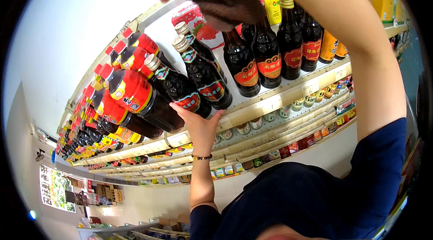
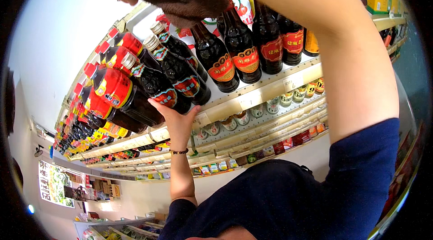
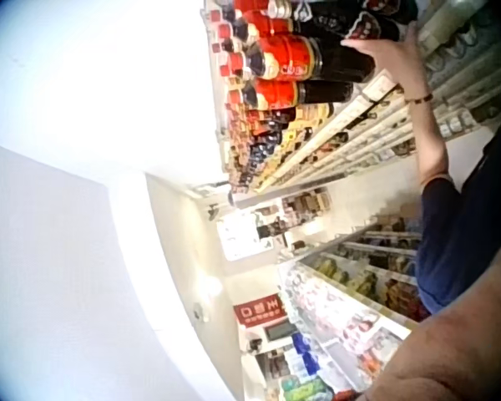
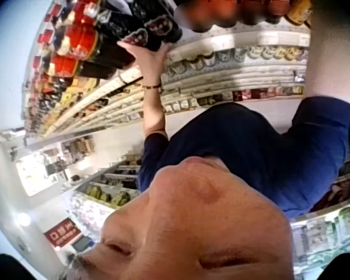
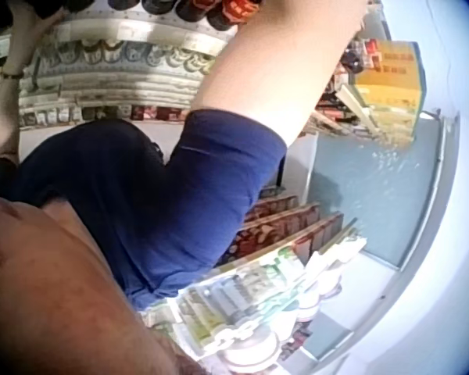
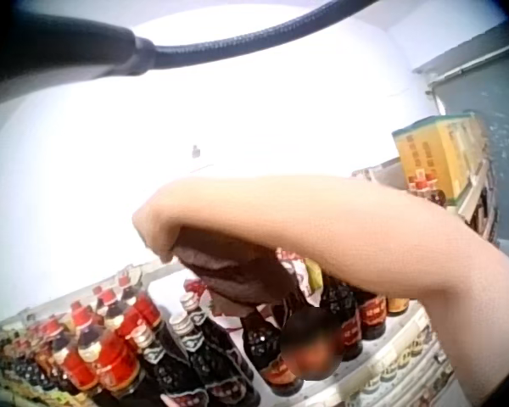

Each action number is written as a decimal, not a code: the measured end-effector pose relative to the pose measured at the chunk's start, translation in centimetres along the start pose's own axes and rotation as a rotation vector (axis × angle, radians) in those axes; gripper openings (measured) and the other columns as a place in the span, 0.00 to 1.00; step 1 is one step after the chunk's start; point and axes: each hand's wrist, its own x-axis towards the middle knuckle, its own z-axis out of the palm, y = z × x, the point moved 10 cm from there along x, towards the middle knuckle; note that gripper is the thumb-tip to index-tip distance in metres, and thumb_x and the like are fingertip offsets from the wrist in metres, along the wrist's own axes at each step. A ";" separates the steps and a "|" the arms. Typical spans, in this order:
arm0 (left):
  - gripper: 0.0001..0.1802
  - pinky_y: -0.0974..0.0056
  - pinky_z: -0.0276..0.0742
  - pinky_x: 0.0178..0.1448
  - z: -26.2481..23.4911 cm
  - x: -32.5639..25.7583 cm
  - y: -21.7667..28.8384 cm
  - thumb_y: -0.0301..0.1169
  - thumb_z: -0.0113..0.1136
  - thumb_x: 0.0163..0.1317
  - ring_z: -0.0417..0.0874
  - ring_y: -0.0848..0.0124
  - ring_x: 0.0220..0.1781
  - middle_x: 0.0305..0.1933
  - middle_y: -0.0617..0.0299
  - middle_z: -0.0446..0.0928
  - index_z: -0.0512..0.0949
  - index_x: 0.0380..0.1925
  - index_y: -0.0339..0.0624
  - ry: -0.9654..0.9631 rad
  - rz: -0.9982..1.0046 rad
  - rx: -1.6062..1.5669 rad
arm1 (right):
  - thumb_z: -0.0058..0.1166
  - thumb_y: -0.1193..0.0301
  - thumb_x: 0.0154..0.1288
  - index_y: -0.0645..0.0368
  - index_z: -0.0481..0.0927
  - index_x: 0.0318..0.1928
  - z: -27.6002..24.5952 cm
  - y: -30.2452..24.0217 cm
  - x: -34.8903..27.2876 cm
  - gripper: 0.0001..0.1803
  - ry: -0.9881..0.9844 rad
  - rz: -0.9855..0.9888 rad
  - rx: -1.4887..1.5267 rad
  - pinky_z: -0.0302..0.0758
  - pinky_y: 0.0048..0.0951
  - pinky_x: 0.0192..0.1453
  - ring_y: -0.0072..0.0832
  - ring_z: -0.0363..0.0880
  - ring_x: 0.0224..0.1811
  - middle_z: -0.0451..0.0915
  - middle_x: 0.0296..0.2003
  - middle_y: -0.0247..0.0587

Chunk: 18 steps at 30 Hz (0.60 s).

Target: The person wipes the labels and bodies of various bottles on a store shelf using a brown cloth. They handle the bottles one at a time, wiping each before placing it back. The person then walks to a counter and picks up a white smartphone.

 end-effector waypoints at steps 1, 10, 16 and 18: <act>0.72 0.62 0.45 0.71 1.3 0.2 0.7 0.36 0.76 0.38 0.47 0.56 0.71 0.69 0.36 0.36 0.24 0.63 0.25 -0.031 0.016 -0.020 | 0.41 0.74 0.60 0.60 0.77 0.36 2.2 2.1 1.2 0.10 -0.165 0.067 -0.102 0.74 0.28 0.39 0.29 0.77 0.32 0.78 0.31 0.44; 0.72 0.58 0.40 0.72 -0.4 0.0 -1.2 0.41 0.74 0.41 0.39 0.49 0.73 0.68 0.30 0.29 0.22 0.61 0.22 0.060 -0.010 0.084 | 0.51 0.74 0.53 0.60 0.78 0.38 21.0 9.1 5.0 0.11 -0.950 -0.030 -0.295 0.74 0.30 0.40 0.32 0.78 0.35 0.80 0.32 0.44; 0.72 0.53 0.43 0.72 -1.1 -0.3 -1.2 0.44 0.75 0.38 0.40 0.41 0.71 0.67 0.26 0.32 0.26 0.60 0.18 0.118 0.034 0.137 | 0.57 0.74 0.48 0.60 0.79 0.40 24.0 10.2 5.5 0.15 -1.036 -0.100 -0.279 0.74 0.32 0.41 0.34 0.79 0.37 0.81 0.33 0.43; 0.72 0.56 0.42 0.72 -0.7 0.0 -1.5 0.41 0.75 0.39 0.39 0.44 0.72 0.68 0.28 0.30 0.22 0.60 0.21 0.072 -0.017 0.123 | 0.59 0.74 0.46 0.60 0.79 0.40 24.2 10.5 5.4 0.16 -1.045 -0.109 -0.274 0.73 0.33 0.41 0.34 0.79 0.38 0.81 0.33 0.43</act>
